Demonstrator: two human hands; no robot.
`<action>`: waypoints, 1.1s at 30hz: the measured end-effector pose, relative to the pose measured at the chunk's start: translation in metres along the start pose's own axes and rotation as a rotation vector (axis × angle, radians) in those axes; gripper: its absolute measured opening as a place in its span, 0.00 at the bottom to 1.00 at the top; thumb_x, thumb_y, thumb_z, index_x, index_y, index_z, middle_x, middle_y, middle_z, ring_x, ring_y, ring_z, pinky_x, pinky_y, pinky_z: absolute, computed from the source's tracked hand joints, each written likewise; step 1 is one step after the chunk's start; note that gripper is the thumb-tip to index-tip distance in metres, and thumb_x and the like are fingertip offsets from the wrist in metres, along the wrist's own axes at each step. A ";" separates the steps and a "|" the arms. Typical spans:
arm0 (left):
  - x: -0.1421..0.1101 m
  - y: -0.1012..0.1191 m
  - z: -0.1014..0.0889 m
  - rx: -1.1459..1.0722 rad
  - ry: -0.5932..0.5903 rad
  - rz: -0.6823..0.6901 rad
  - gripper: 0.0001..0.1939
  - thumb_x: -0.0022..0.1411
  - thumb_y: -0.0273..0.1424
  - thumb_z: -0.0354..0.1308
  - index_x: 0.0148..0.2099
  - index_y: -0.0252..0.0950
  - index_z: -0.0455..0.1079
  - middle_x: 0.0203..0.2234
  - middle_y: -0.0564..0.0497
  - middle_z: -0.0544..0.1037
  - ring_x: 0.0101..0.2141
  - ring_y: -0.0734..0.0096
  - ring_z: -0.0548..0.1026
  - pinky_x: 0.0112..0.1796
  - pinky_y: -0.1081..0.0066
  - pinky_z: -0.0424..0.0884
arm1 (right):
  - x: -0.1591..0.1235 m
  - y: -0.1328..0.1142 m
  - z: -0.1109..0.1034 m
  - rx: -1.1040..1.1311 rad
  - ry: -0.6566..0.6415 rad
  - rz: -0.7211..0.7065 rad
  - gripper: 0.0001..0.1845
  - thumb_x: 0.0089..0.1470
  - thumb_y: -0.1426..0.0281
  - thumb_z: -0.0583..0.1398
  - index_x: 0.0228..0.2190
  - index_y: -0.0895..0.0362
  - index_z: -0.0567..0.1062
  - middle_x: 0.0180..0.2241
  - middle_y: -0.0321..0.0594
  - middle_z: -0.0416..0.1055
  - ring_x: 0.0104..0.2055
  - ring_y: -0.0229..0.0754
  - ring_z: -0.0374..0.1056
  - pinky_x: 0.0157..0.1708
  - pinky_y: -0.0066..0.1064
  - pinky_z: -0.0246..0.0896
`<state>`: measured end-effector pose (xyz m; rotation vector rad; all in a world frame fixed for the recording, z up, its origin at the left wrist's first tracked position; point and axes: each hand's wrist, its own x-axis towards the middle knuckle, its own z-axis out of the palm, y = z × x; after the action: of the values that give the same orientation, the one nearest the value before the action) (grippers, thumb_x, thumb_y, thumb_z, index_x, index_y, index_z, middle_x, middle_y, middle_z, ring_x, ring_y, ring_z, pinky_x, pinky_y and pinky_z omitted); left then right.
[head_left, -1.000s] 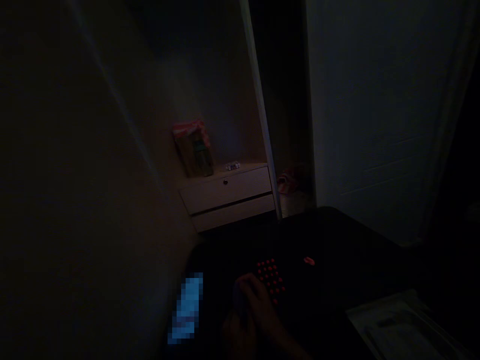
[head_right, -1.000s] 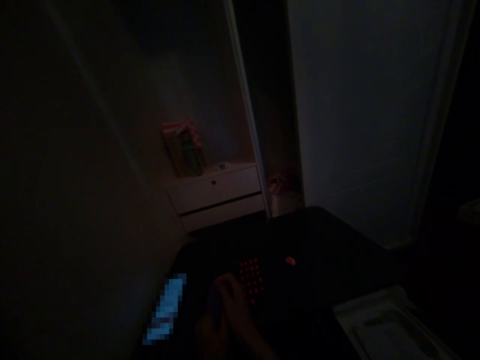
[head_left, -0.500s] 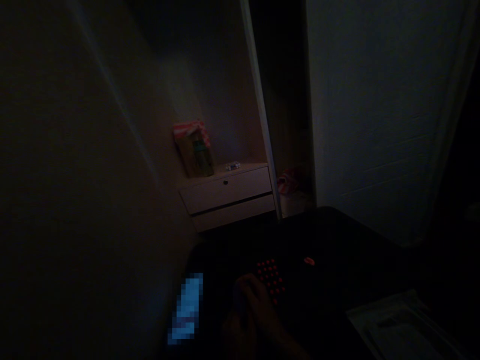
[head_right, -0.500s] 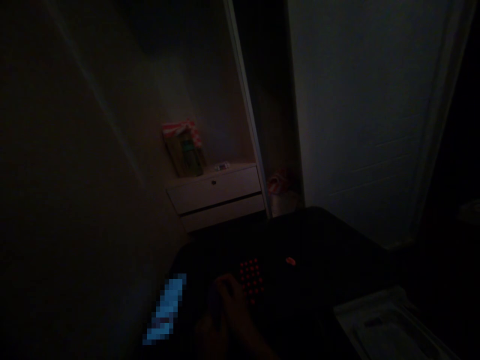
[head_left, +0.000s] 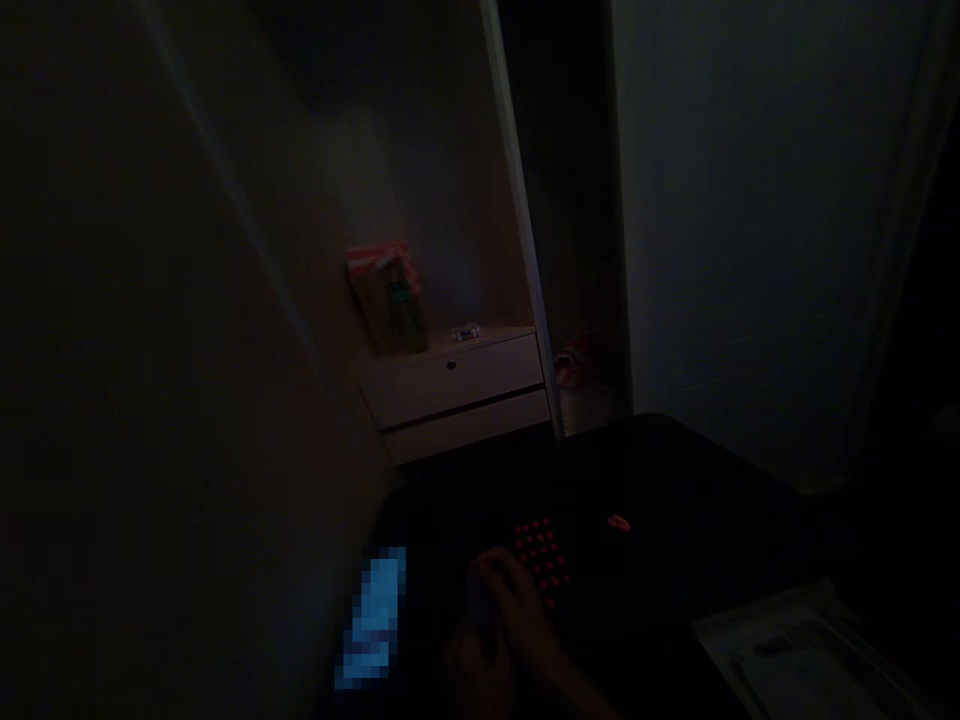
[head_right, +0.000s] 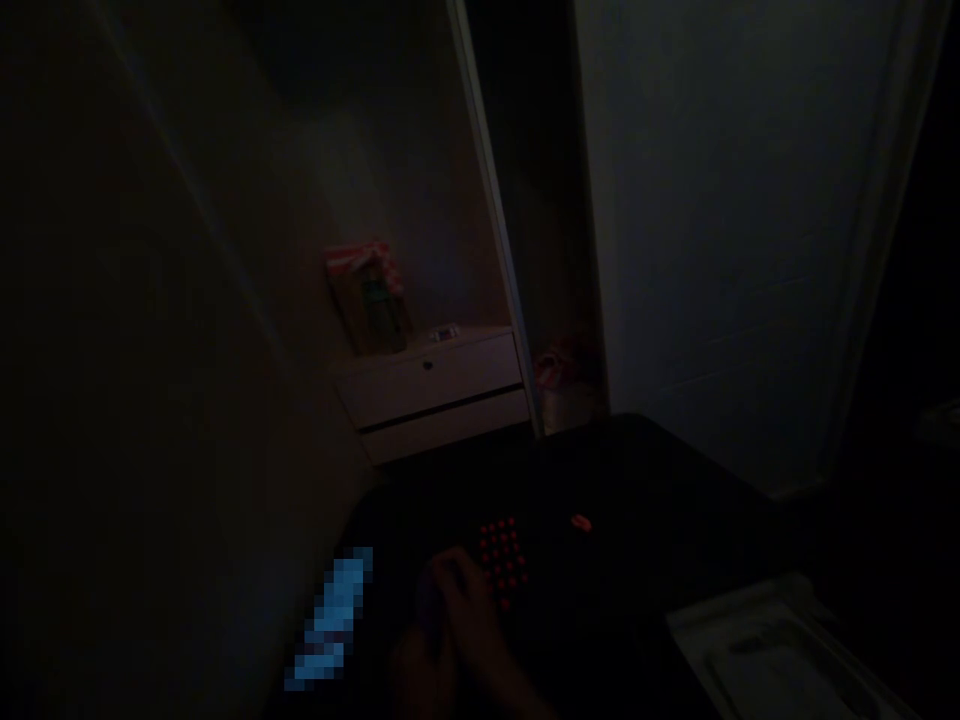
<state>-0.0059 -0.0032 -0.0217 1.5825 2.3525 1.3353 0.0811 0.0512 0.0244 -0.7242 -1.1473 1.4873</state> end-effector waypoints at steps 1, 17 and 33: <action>0.000 0.000 0.000 -0.003 -0.001 0.003 0.18 0.56 0.42 0.53 0.26 0.36 0.77 0.21 0.40 0.79 0.23 0.63 0.77 0.24 0.71 0.67 | 0.000 -0.001 0.000 -0.001 0.003 -0.002 0.10 0.53 0.61 0.60 0.31 0.55 0.76 0.32 0.37 0.73 0.37 0.44 0.69 0.38 0.31 0.62; 0.001 0.000 0.000 0.000 0.012 0.013 0.18 0.57 0.42 0.52 0.25 0.37 0.77 0.21 0.39 0.79 0.23 0.61 0.77 0.24 0.71 0.68 | 0.000 -0.002 -0.001 -0.020 -0.005 0.008 0.11 0.53 0.60 0.60 0.32 0.54 0.76 0.32 0.36 0.74 0.38 0.44 0.69 0.38 0.30 0.62; 0.000 0.005 -0.002 0.019 0.037 0.000 0.19 0.55 0.43 0.53 0.22 0.37 0.75 0.20 0.40 0.79 0.22 0.63 0.76 0.23 0.72 0.66 | 0.001 0.002 -0.001 -0.037 -0.002 -0.011 0.11 0.53 0.61 0.59 0.32 0.55 0.76 0.33 0.38 0.75 0.38 0.45 0.69 0.40 0.32 0.63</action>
<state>-0.0031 -0.0040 -0.0168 1.5757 2.3929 1.3582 0.0810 0.0521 0.0224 -0.7410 -1.1810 1.4610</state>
